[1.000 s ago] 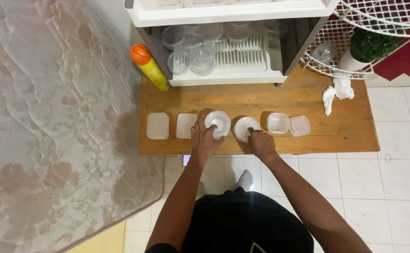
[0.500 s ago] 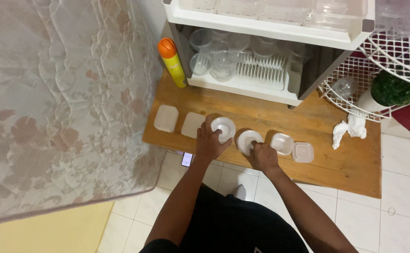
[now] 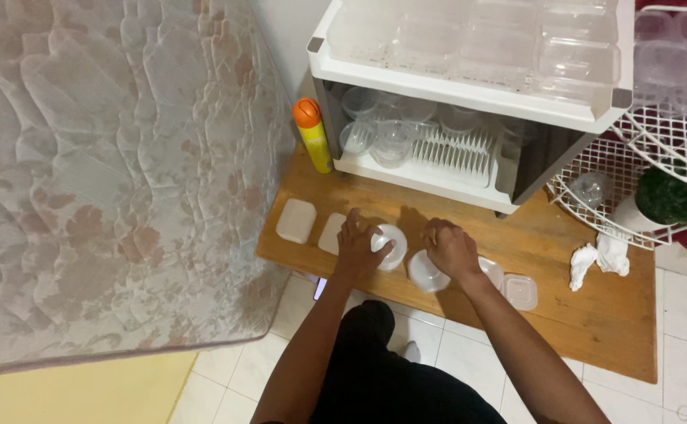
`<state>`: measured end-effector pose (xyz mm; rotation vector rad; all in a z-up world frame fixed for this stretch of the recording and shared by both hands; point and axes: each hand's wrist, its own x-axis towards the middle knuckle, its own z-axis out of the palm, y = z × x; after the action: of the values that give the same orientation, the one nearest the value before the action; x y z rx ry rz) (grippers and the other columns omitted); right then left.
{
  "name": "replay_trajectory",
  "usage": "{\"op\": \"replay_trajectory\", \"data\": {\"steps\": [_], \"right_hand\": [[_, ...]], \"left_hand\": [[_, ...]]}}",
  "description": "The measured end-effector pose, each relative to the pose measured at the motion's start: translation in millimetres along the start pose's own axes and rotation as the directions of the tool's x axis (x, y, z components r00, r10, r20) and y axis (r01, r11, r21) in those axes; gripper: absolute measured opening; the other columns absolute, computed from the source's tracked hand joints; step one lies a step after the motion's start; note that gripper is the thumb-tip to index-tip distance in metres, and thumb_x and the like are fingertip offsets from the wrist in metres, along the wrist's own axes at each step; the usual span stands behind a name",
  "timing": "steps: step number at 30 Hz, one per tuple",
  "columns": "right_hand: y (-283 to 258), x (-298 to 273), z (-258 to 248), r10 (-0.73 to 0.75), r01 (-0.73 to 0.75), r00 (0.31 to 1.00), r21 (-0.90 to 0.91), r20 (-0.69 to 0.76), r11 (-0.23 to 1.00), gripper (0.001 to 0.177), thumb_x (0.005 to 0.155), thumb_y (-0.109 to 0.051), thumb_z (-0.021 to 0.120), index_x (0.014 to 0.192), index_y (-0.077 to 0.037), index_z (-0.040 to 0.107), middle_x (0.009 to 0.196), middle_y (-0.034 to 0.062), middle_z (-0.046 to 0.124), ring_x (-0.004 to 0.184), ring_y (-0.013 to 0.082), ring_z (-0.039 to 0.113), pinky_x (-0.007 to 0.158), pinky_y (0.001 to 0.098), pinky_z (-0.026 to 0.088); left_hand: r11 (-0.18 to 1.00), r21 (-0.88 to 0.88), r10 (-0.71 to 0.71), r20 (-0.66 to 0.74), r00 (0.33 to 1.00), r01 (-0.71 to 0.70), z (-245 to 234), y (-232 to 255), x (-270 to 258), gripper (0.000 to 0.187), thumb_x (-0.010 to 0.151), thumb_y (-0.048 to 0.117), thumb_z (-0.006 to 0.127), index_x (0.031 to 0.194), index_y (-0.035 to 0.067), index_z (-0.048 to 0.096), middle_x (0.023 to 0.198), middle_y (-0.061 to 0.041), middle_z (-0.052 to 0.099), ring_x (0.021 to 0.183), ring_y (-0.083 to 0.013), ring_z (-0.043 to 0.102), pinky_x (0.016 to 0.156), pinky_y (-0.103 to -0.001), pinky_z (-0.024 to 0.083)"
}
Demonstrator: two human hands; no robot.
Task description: The person stands at a small wooden table and matches plastic food container lids to their bases, pressing each lid on by hand. Matched containers are stacked and placed onto a white dish rack and shelf above the table.
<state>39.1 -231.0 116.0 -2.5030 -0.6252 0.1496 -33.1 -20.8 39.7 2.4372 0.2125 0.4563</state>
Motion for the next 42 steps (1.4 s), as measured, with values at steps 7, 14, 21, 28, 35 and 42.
{"op": "replay_trajectory", "data": {"steps": [7, 14, 21, 28, 35, 42], "right_hand": [[-92, 68, -107, -0.310, 0.376, 0.891, 0.155, -0.331, 0.914, 0.020, 0.094, -0.008, 0.070, 0.114, -0.004, 0.072, 0.093, 0.0153, 0.062, 0.076, 0.0283, 0.065, 0.071, 0.0409, 0.053], [-145, 172, -171, -0.426, 0.545, 0.761, 0.125, -0.490, 0.829, 0.032, 0.094, -0.003, 0.070, 0.126, -0.001, 0.067, 0.121, 0.0180, 0.061, 0.104, 0.0306, 0.064, 0.084, 0.0383, 0.057], [-153, 270, -179, -0.317, 0.393, 0.868, 0.136, -0.383, 0.909, 0.048, 0.092, -0.013, 0.073, 0.137, -0.003, 0.061, 0.136, 0.0233, 0.058, 0.124, 0.0396, 0.058, 0.101, 0.0461, 0.049], [-147, 321, -182, -0.190, 0.233, 0.950, 0.159, -0.246, 0.959, 0.055, 0.091, -0.027, 0.072, 0.141, -0.008, 0.059, 0.130, 0.0244, 0.063, 0.125, 0.0384, 0.060, 0.105, 0.0465, 0.047], [-136, 338, -177, -0.146, 0.179, 0.969, 0.164, -0.200, 0.970, 0.046, 0.091, -0.030, 0.072, 0.130, -0.006, 0.068, 0.134, 0.0213, 0.065, 0.127, 0.0377, 0.059, 0.108, 0.0455, 0.046], [-139, 328, -180, -0.160, 0.254, 0.924, 0.244, -0.348, 0.936, 0.034, 0.095, -0.022, 0.072, 0.123, -0.002, 0.073, 0.129, 0.0192, 0.070, 0.109, 0.0311, 0.072, 0.093, 0.0389, 0.057]], "left_hand": [[0.972, -0.138, 0.129, -0.377, 0.917, -0.193, -98, 33, 104, 0.038, 0.082, 0.014, 0.081, 0.116, 0.012, 0.064, 0.138, -0.019, 0.049, 0.122, -0.0359, 0.052, 0.109, -0.050, 0.040], [0.953, -0.050, 0.227, -0.529, 0.817, -0.297, -178, 69, 235, 0.042, 0.084, 0.011, 0.076, 0.123, 0.010, 0.060, 0.132, -0.011, 0.054, 0.127, -0.0350, 0.052, 0.110, -0.049, 0.041], [0.993, -0.040, 0.092, -0.334, 0.938, -0.112, -192, 68, 341, 0.055, 0.088, 0.026, 0.072, 0.136, 0.008, 0.052, 0.139, -0.015, 0.053, 0.130, -0.0375, 0.045, 0.111, -0.051, 0.034], [0.995, 0.013, -0.098, -0.101, 0.990, 0.100, -181, 65, 407, 0.072, 0.094, 0.046, 0.063, 0.149, 0.005, 0.041, 0.141, -0.019, 0.055, 0.134, -0.0384, 0.044, 0.114, -0.054, 0.029], [0.999, -0.022, -0.036, -0.205, 0.978, 0.033, -165, 59, 412, 0.058, 0.092, 0.040, 0.063, 0.137, 0.004, 0.057, 0.131, -0.018, 0.065, 0.125, -0.0377, 0.053, 0.111, -0.052, 0.035], [0.937, -0.119, 0.235, -0.479, 0.846, -0.328, -178, 75, 381, 0.044, 0.095, 0.018, 0.066, 0.134, -0.002, 0.060, 0.119, -0.018, 0.065, 0.106, -0.0345, 0.062, 0.095, -0.046, 0.052]]}}
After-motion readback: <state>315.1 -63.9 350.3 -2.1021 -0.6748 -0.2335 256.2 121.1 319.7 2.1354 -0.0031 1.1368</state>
